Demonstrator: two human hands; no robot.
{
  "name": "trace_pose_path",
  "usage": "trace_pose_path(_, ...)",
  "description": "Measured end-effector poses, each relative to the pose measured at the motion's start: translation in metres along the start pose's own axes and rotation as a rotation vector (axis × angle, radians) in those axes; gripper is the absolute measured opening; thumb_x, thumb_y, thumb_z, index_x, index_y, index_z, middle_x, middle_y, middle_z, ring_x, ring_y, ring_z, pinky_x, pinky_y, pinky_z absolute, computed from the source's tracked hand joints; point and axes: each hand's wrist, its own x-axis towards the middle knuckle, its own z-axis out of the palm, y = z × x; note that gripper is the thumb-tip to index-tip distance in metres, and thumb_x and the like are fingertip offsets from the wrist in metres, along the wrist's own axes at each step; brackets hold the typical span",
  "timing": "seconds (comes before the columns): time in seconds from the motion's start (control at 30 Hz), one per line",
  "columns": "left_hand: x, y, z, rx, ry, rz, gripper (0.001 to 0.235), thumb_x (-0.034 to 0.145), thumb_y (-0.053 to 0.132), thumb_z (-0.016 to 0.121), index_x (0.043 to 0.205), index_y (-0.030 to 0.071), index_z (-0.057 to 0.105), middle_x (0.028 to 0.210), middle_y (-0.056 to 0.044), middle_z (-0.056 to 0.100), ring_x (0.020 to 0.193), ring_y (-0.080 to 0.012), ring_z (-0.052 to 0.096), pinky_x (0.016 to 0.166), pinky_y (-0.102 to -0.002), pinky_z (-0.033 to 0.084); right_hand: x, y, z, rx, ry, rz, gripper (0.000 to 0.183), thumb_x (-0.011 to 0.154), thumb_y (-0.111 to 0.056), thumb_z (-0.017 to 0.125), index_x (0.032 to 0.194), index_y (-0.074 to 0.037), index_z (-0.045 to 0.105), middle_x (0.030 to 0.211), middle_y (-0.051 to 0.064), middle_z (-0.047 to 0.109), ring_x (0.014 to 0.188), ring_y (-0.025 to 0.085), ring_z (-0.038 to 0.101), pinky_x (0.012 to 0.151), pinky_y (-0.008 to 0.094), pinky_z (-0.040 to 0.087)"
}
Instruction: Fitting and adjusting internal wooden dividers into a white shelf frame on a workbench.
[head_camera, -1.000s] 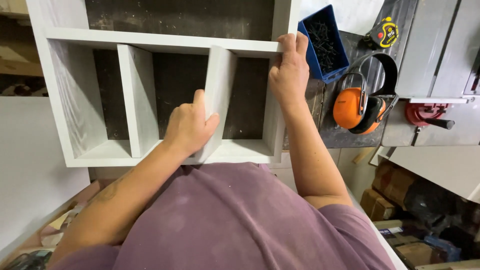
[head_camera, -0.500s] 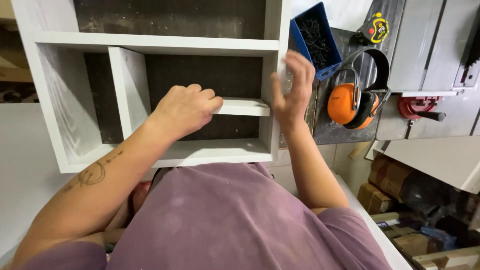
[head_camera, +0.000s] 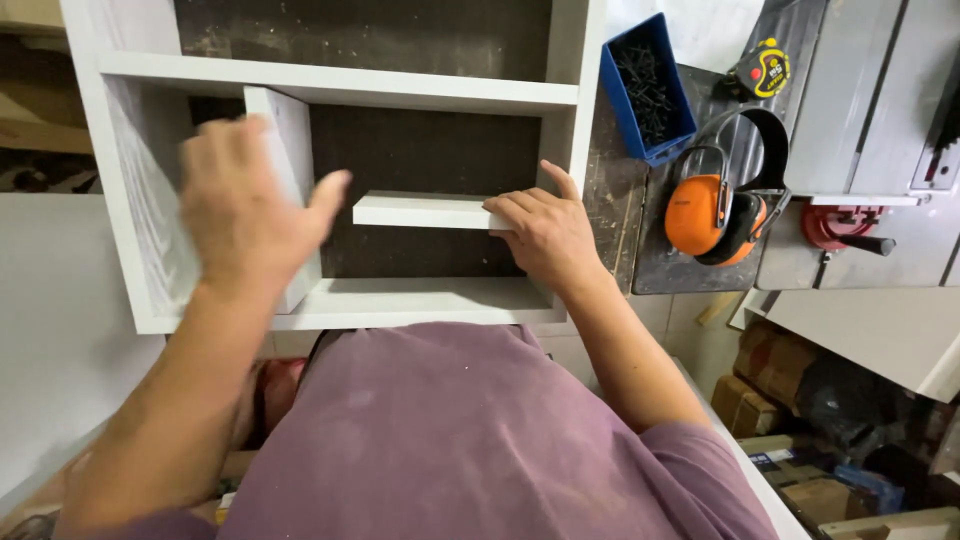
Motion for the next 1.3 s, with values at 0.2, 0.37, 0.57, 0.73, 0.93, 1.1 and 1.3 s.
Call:
trace_pose_path(0.2,-0.059,-0.037,0.051,-0.081,-0.505,-0.51,0.075,0.084,0.056,0.078,0.131,0.006,0.051,0.088,-0.033,0.074,0.083,-0.0568,0.075,0.071,-0.064,0.058,0.003,0.001,-0.003,-0.03,-0.052,-0.022,0.03,0.086,-0.032,0.085,0.109,-0.02,0.071,0.101,-0.002,0.077,0.09,0.018,0.073,0.116,0.047,0.037)
trace_pose_path(0.37,-0.057,-0.008,0.079,-0.138,-0.525,-0.431,0.051,0.09,0.046,0.063,0.125,0.008,0.058,0.08,-0.027,0.076,0.077,-0.0519,0.077,0.067,-0.06,0.059,0.005,0.0,-0.008,-0.07,-0.074,-0.011,0.033,0.085,-0.035,0.087,0.11,-0.022,0.07,0.099,-0.005,0.076,0.088,0.016,0.072,0.104,0.041,0.043)
trace_pose_path(0.57,-0.055,0.001,0.081,-0.137,-0.512,-0.392,0.055,0.093,0.04,0.061,0.131,0.0,0.058,0.078,-0.028,0.074,0.074,-0.0514,0.077,0.067,-0.059,0.059,0.002,-0.004,-0.008,-0.07,-0.061,-0.002,0.027,0.089,-0.033,0.085,0.109,-0.021,0.072,0.098,-0.004,0.076,0.086,0.018,0.072,0.082,0.035,0.045)
trace_pose_path(0.73,-0.05,0.003,0.062,-0.246,-0.508,-0.355,0.056,0.091,0.036,0.062,0.132,-0.003,0.056,0.08,-0.031,0.074,0.077,-0.0524,0.076,0.07,-0.059,0.06,0.0,-0.005,-0.007,-0.084,-0.082,0.001,0.029,0.086,-0.031,0.087,0.11,-0.021,0.073,0.098,-0.004,0.076,0.086,0.018,0.072,0.077,0.034,0.043)
trace_pose_path(0.93,-0.046,0.008,0.039,-0.472,-0.534,-0.316,0.067,0.083,0.028,0.064,0.139,-0.008,0.054,0.081,-0.033,0.073,0.084,-0.0522,0.076,0.072,-0.058,0.059,-0.001,-0.005,-0.008,-0.082,-0.096,-0.003,0.03,0.086,-0.03,0.086,0.111,-0.021,0.073,0.099,-0.004,0.076,0.087,0.018,0.072,0.074,0.034,0.043)
trace_pose_path(1.1,-0.045,0.005,0.042,-0.546,-0.523,-0.313,0.069,0.082,0.023,0.062,0.14,-0.014,0.053,0.08,-0.035,0.071,0.08,-0.0507,0.075,0.07,-0.056,0.058,-0.001,-0.009,-0.012,-0.088,-0.118,-0.005,0.029,0.088,-0.03,0.084,0.113,-0.023,0.072,0.1,-0.004,0.076,0.089,0.018,0.072,0.074,0.033,0.043)
trace_pose_path(1.3,-0.05,0.006,0.049,-0.529,-0.51,-0.305,0.065,0.085,0.024,0.06,0.14,-0.008,0.054,0.081,-0.032,0.072,0.079,-0.0501,0.076,0.067,-0.057,0.058,0.002,-0.011,-0.015,-0.082,-0.144,0.011,0.029,0.088,-0.028,0.084,0.114,-0.022,0.072,0.101,-0.004,0.077,0.09,0.019,0.072,0.074,0.034,0.044)
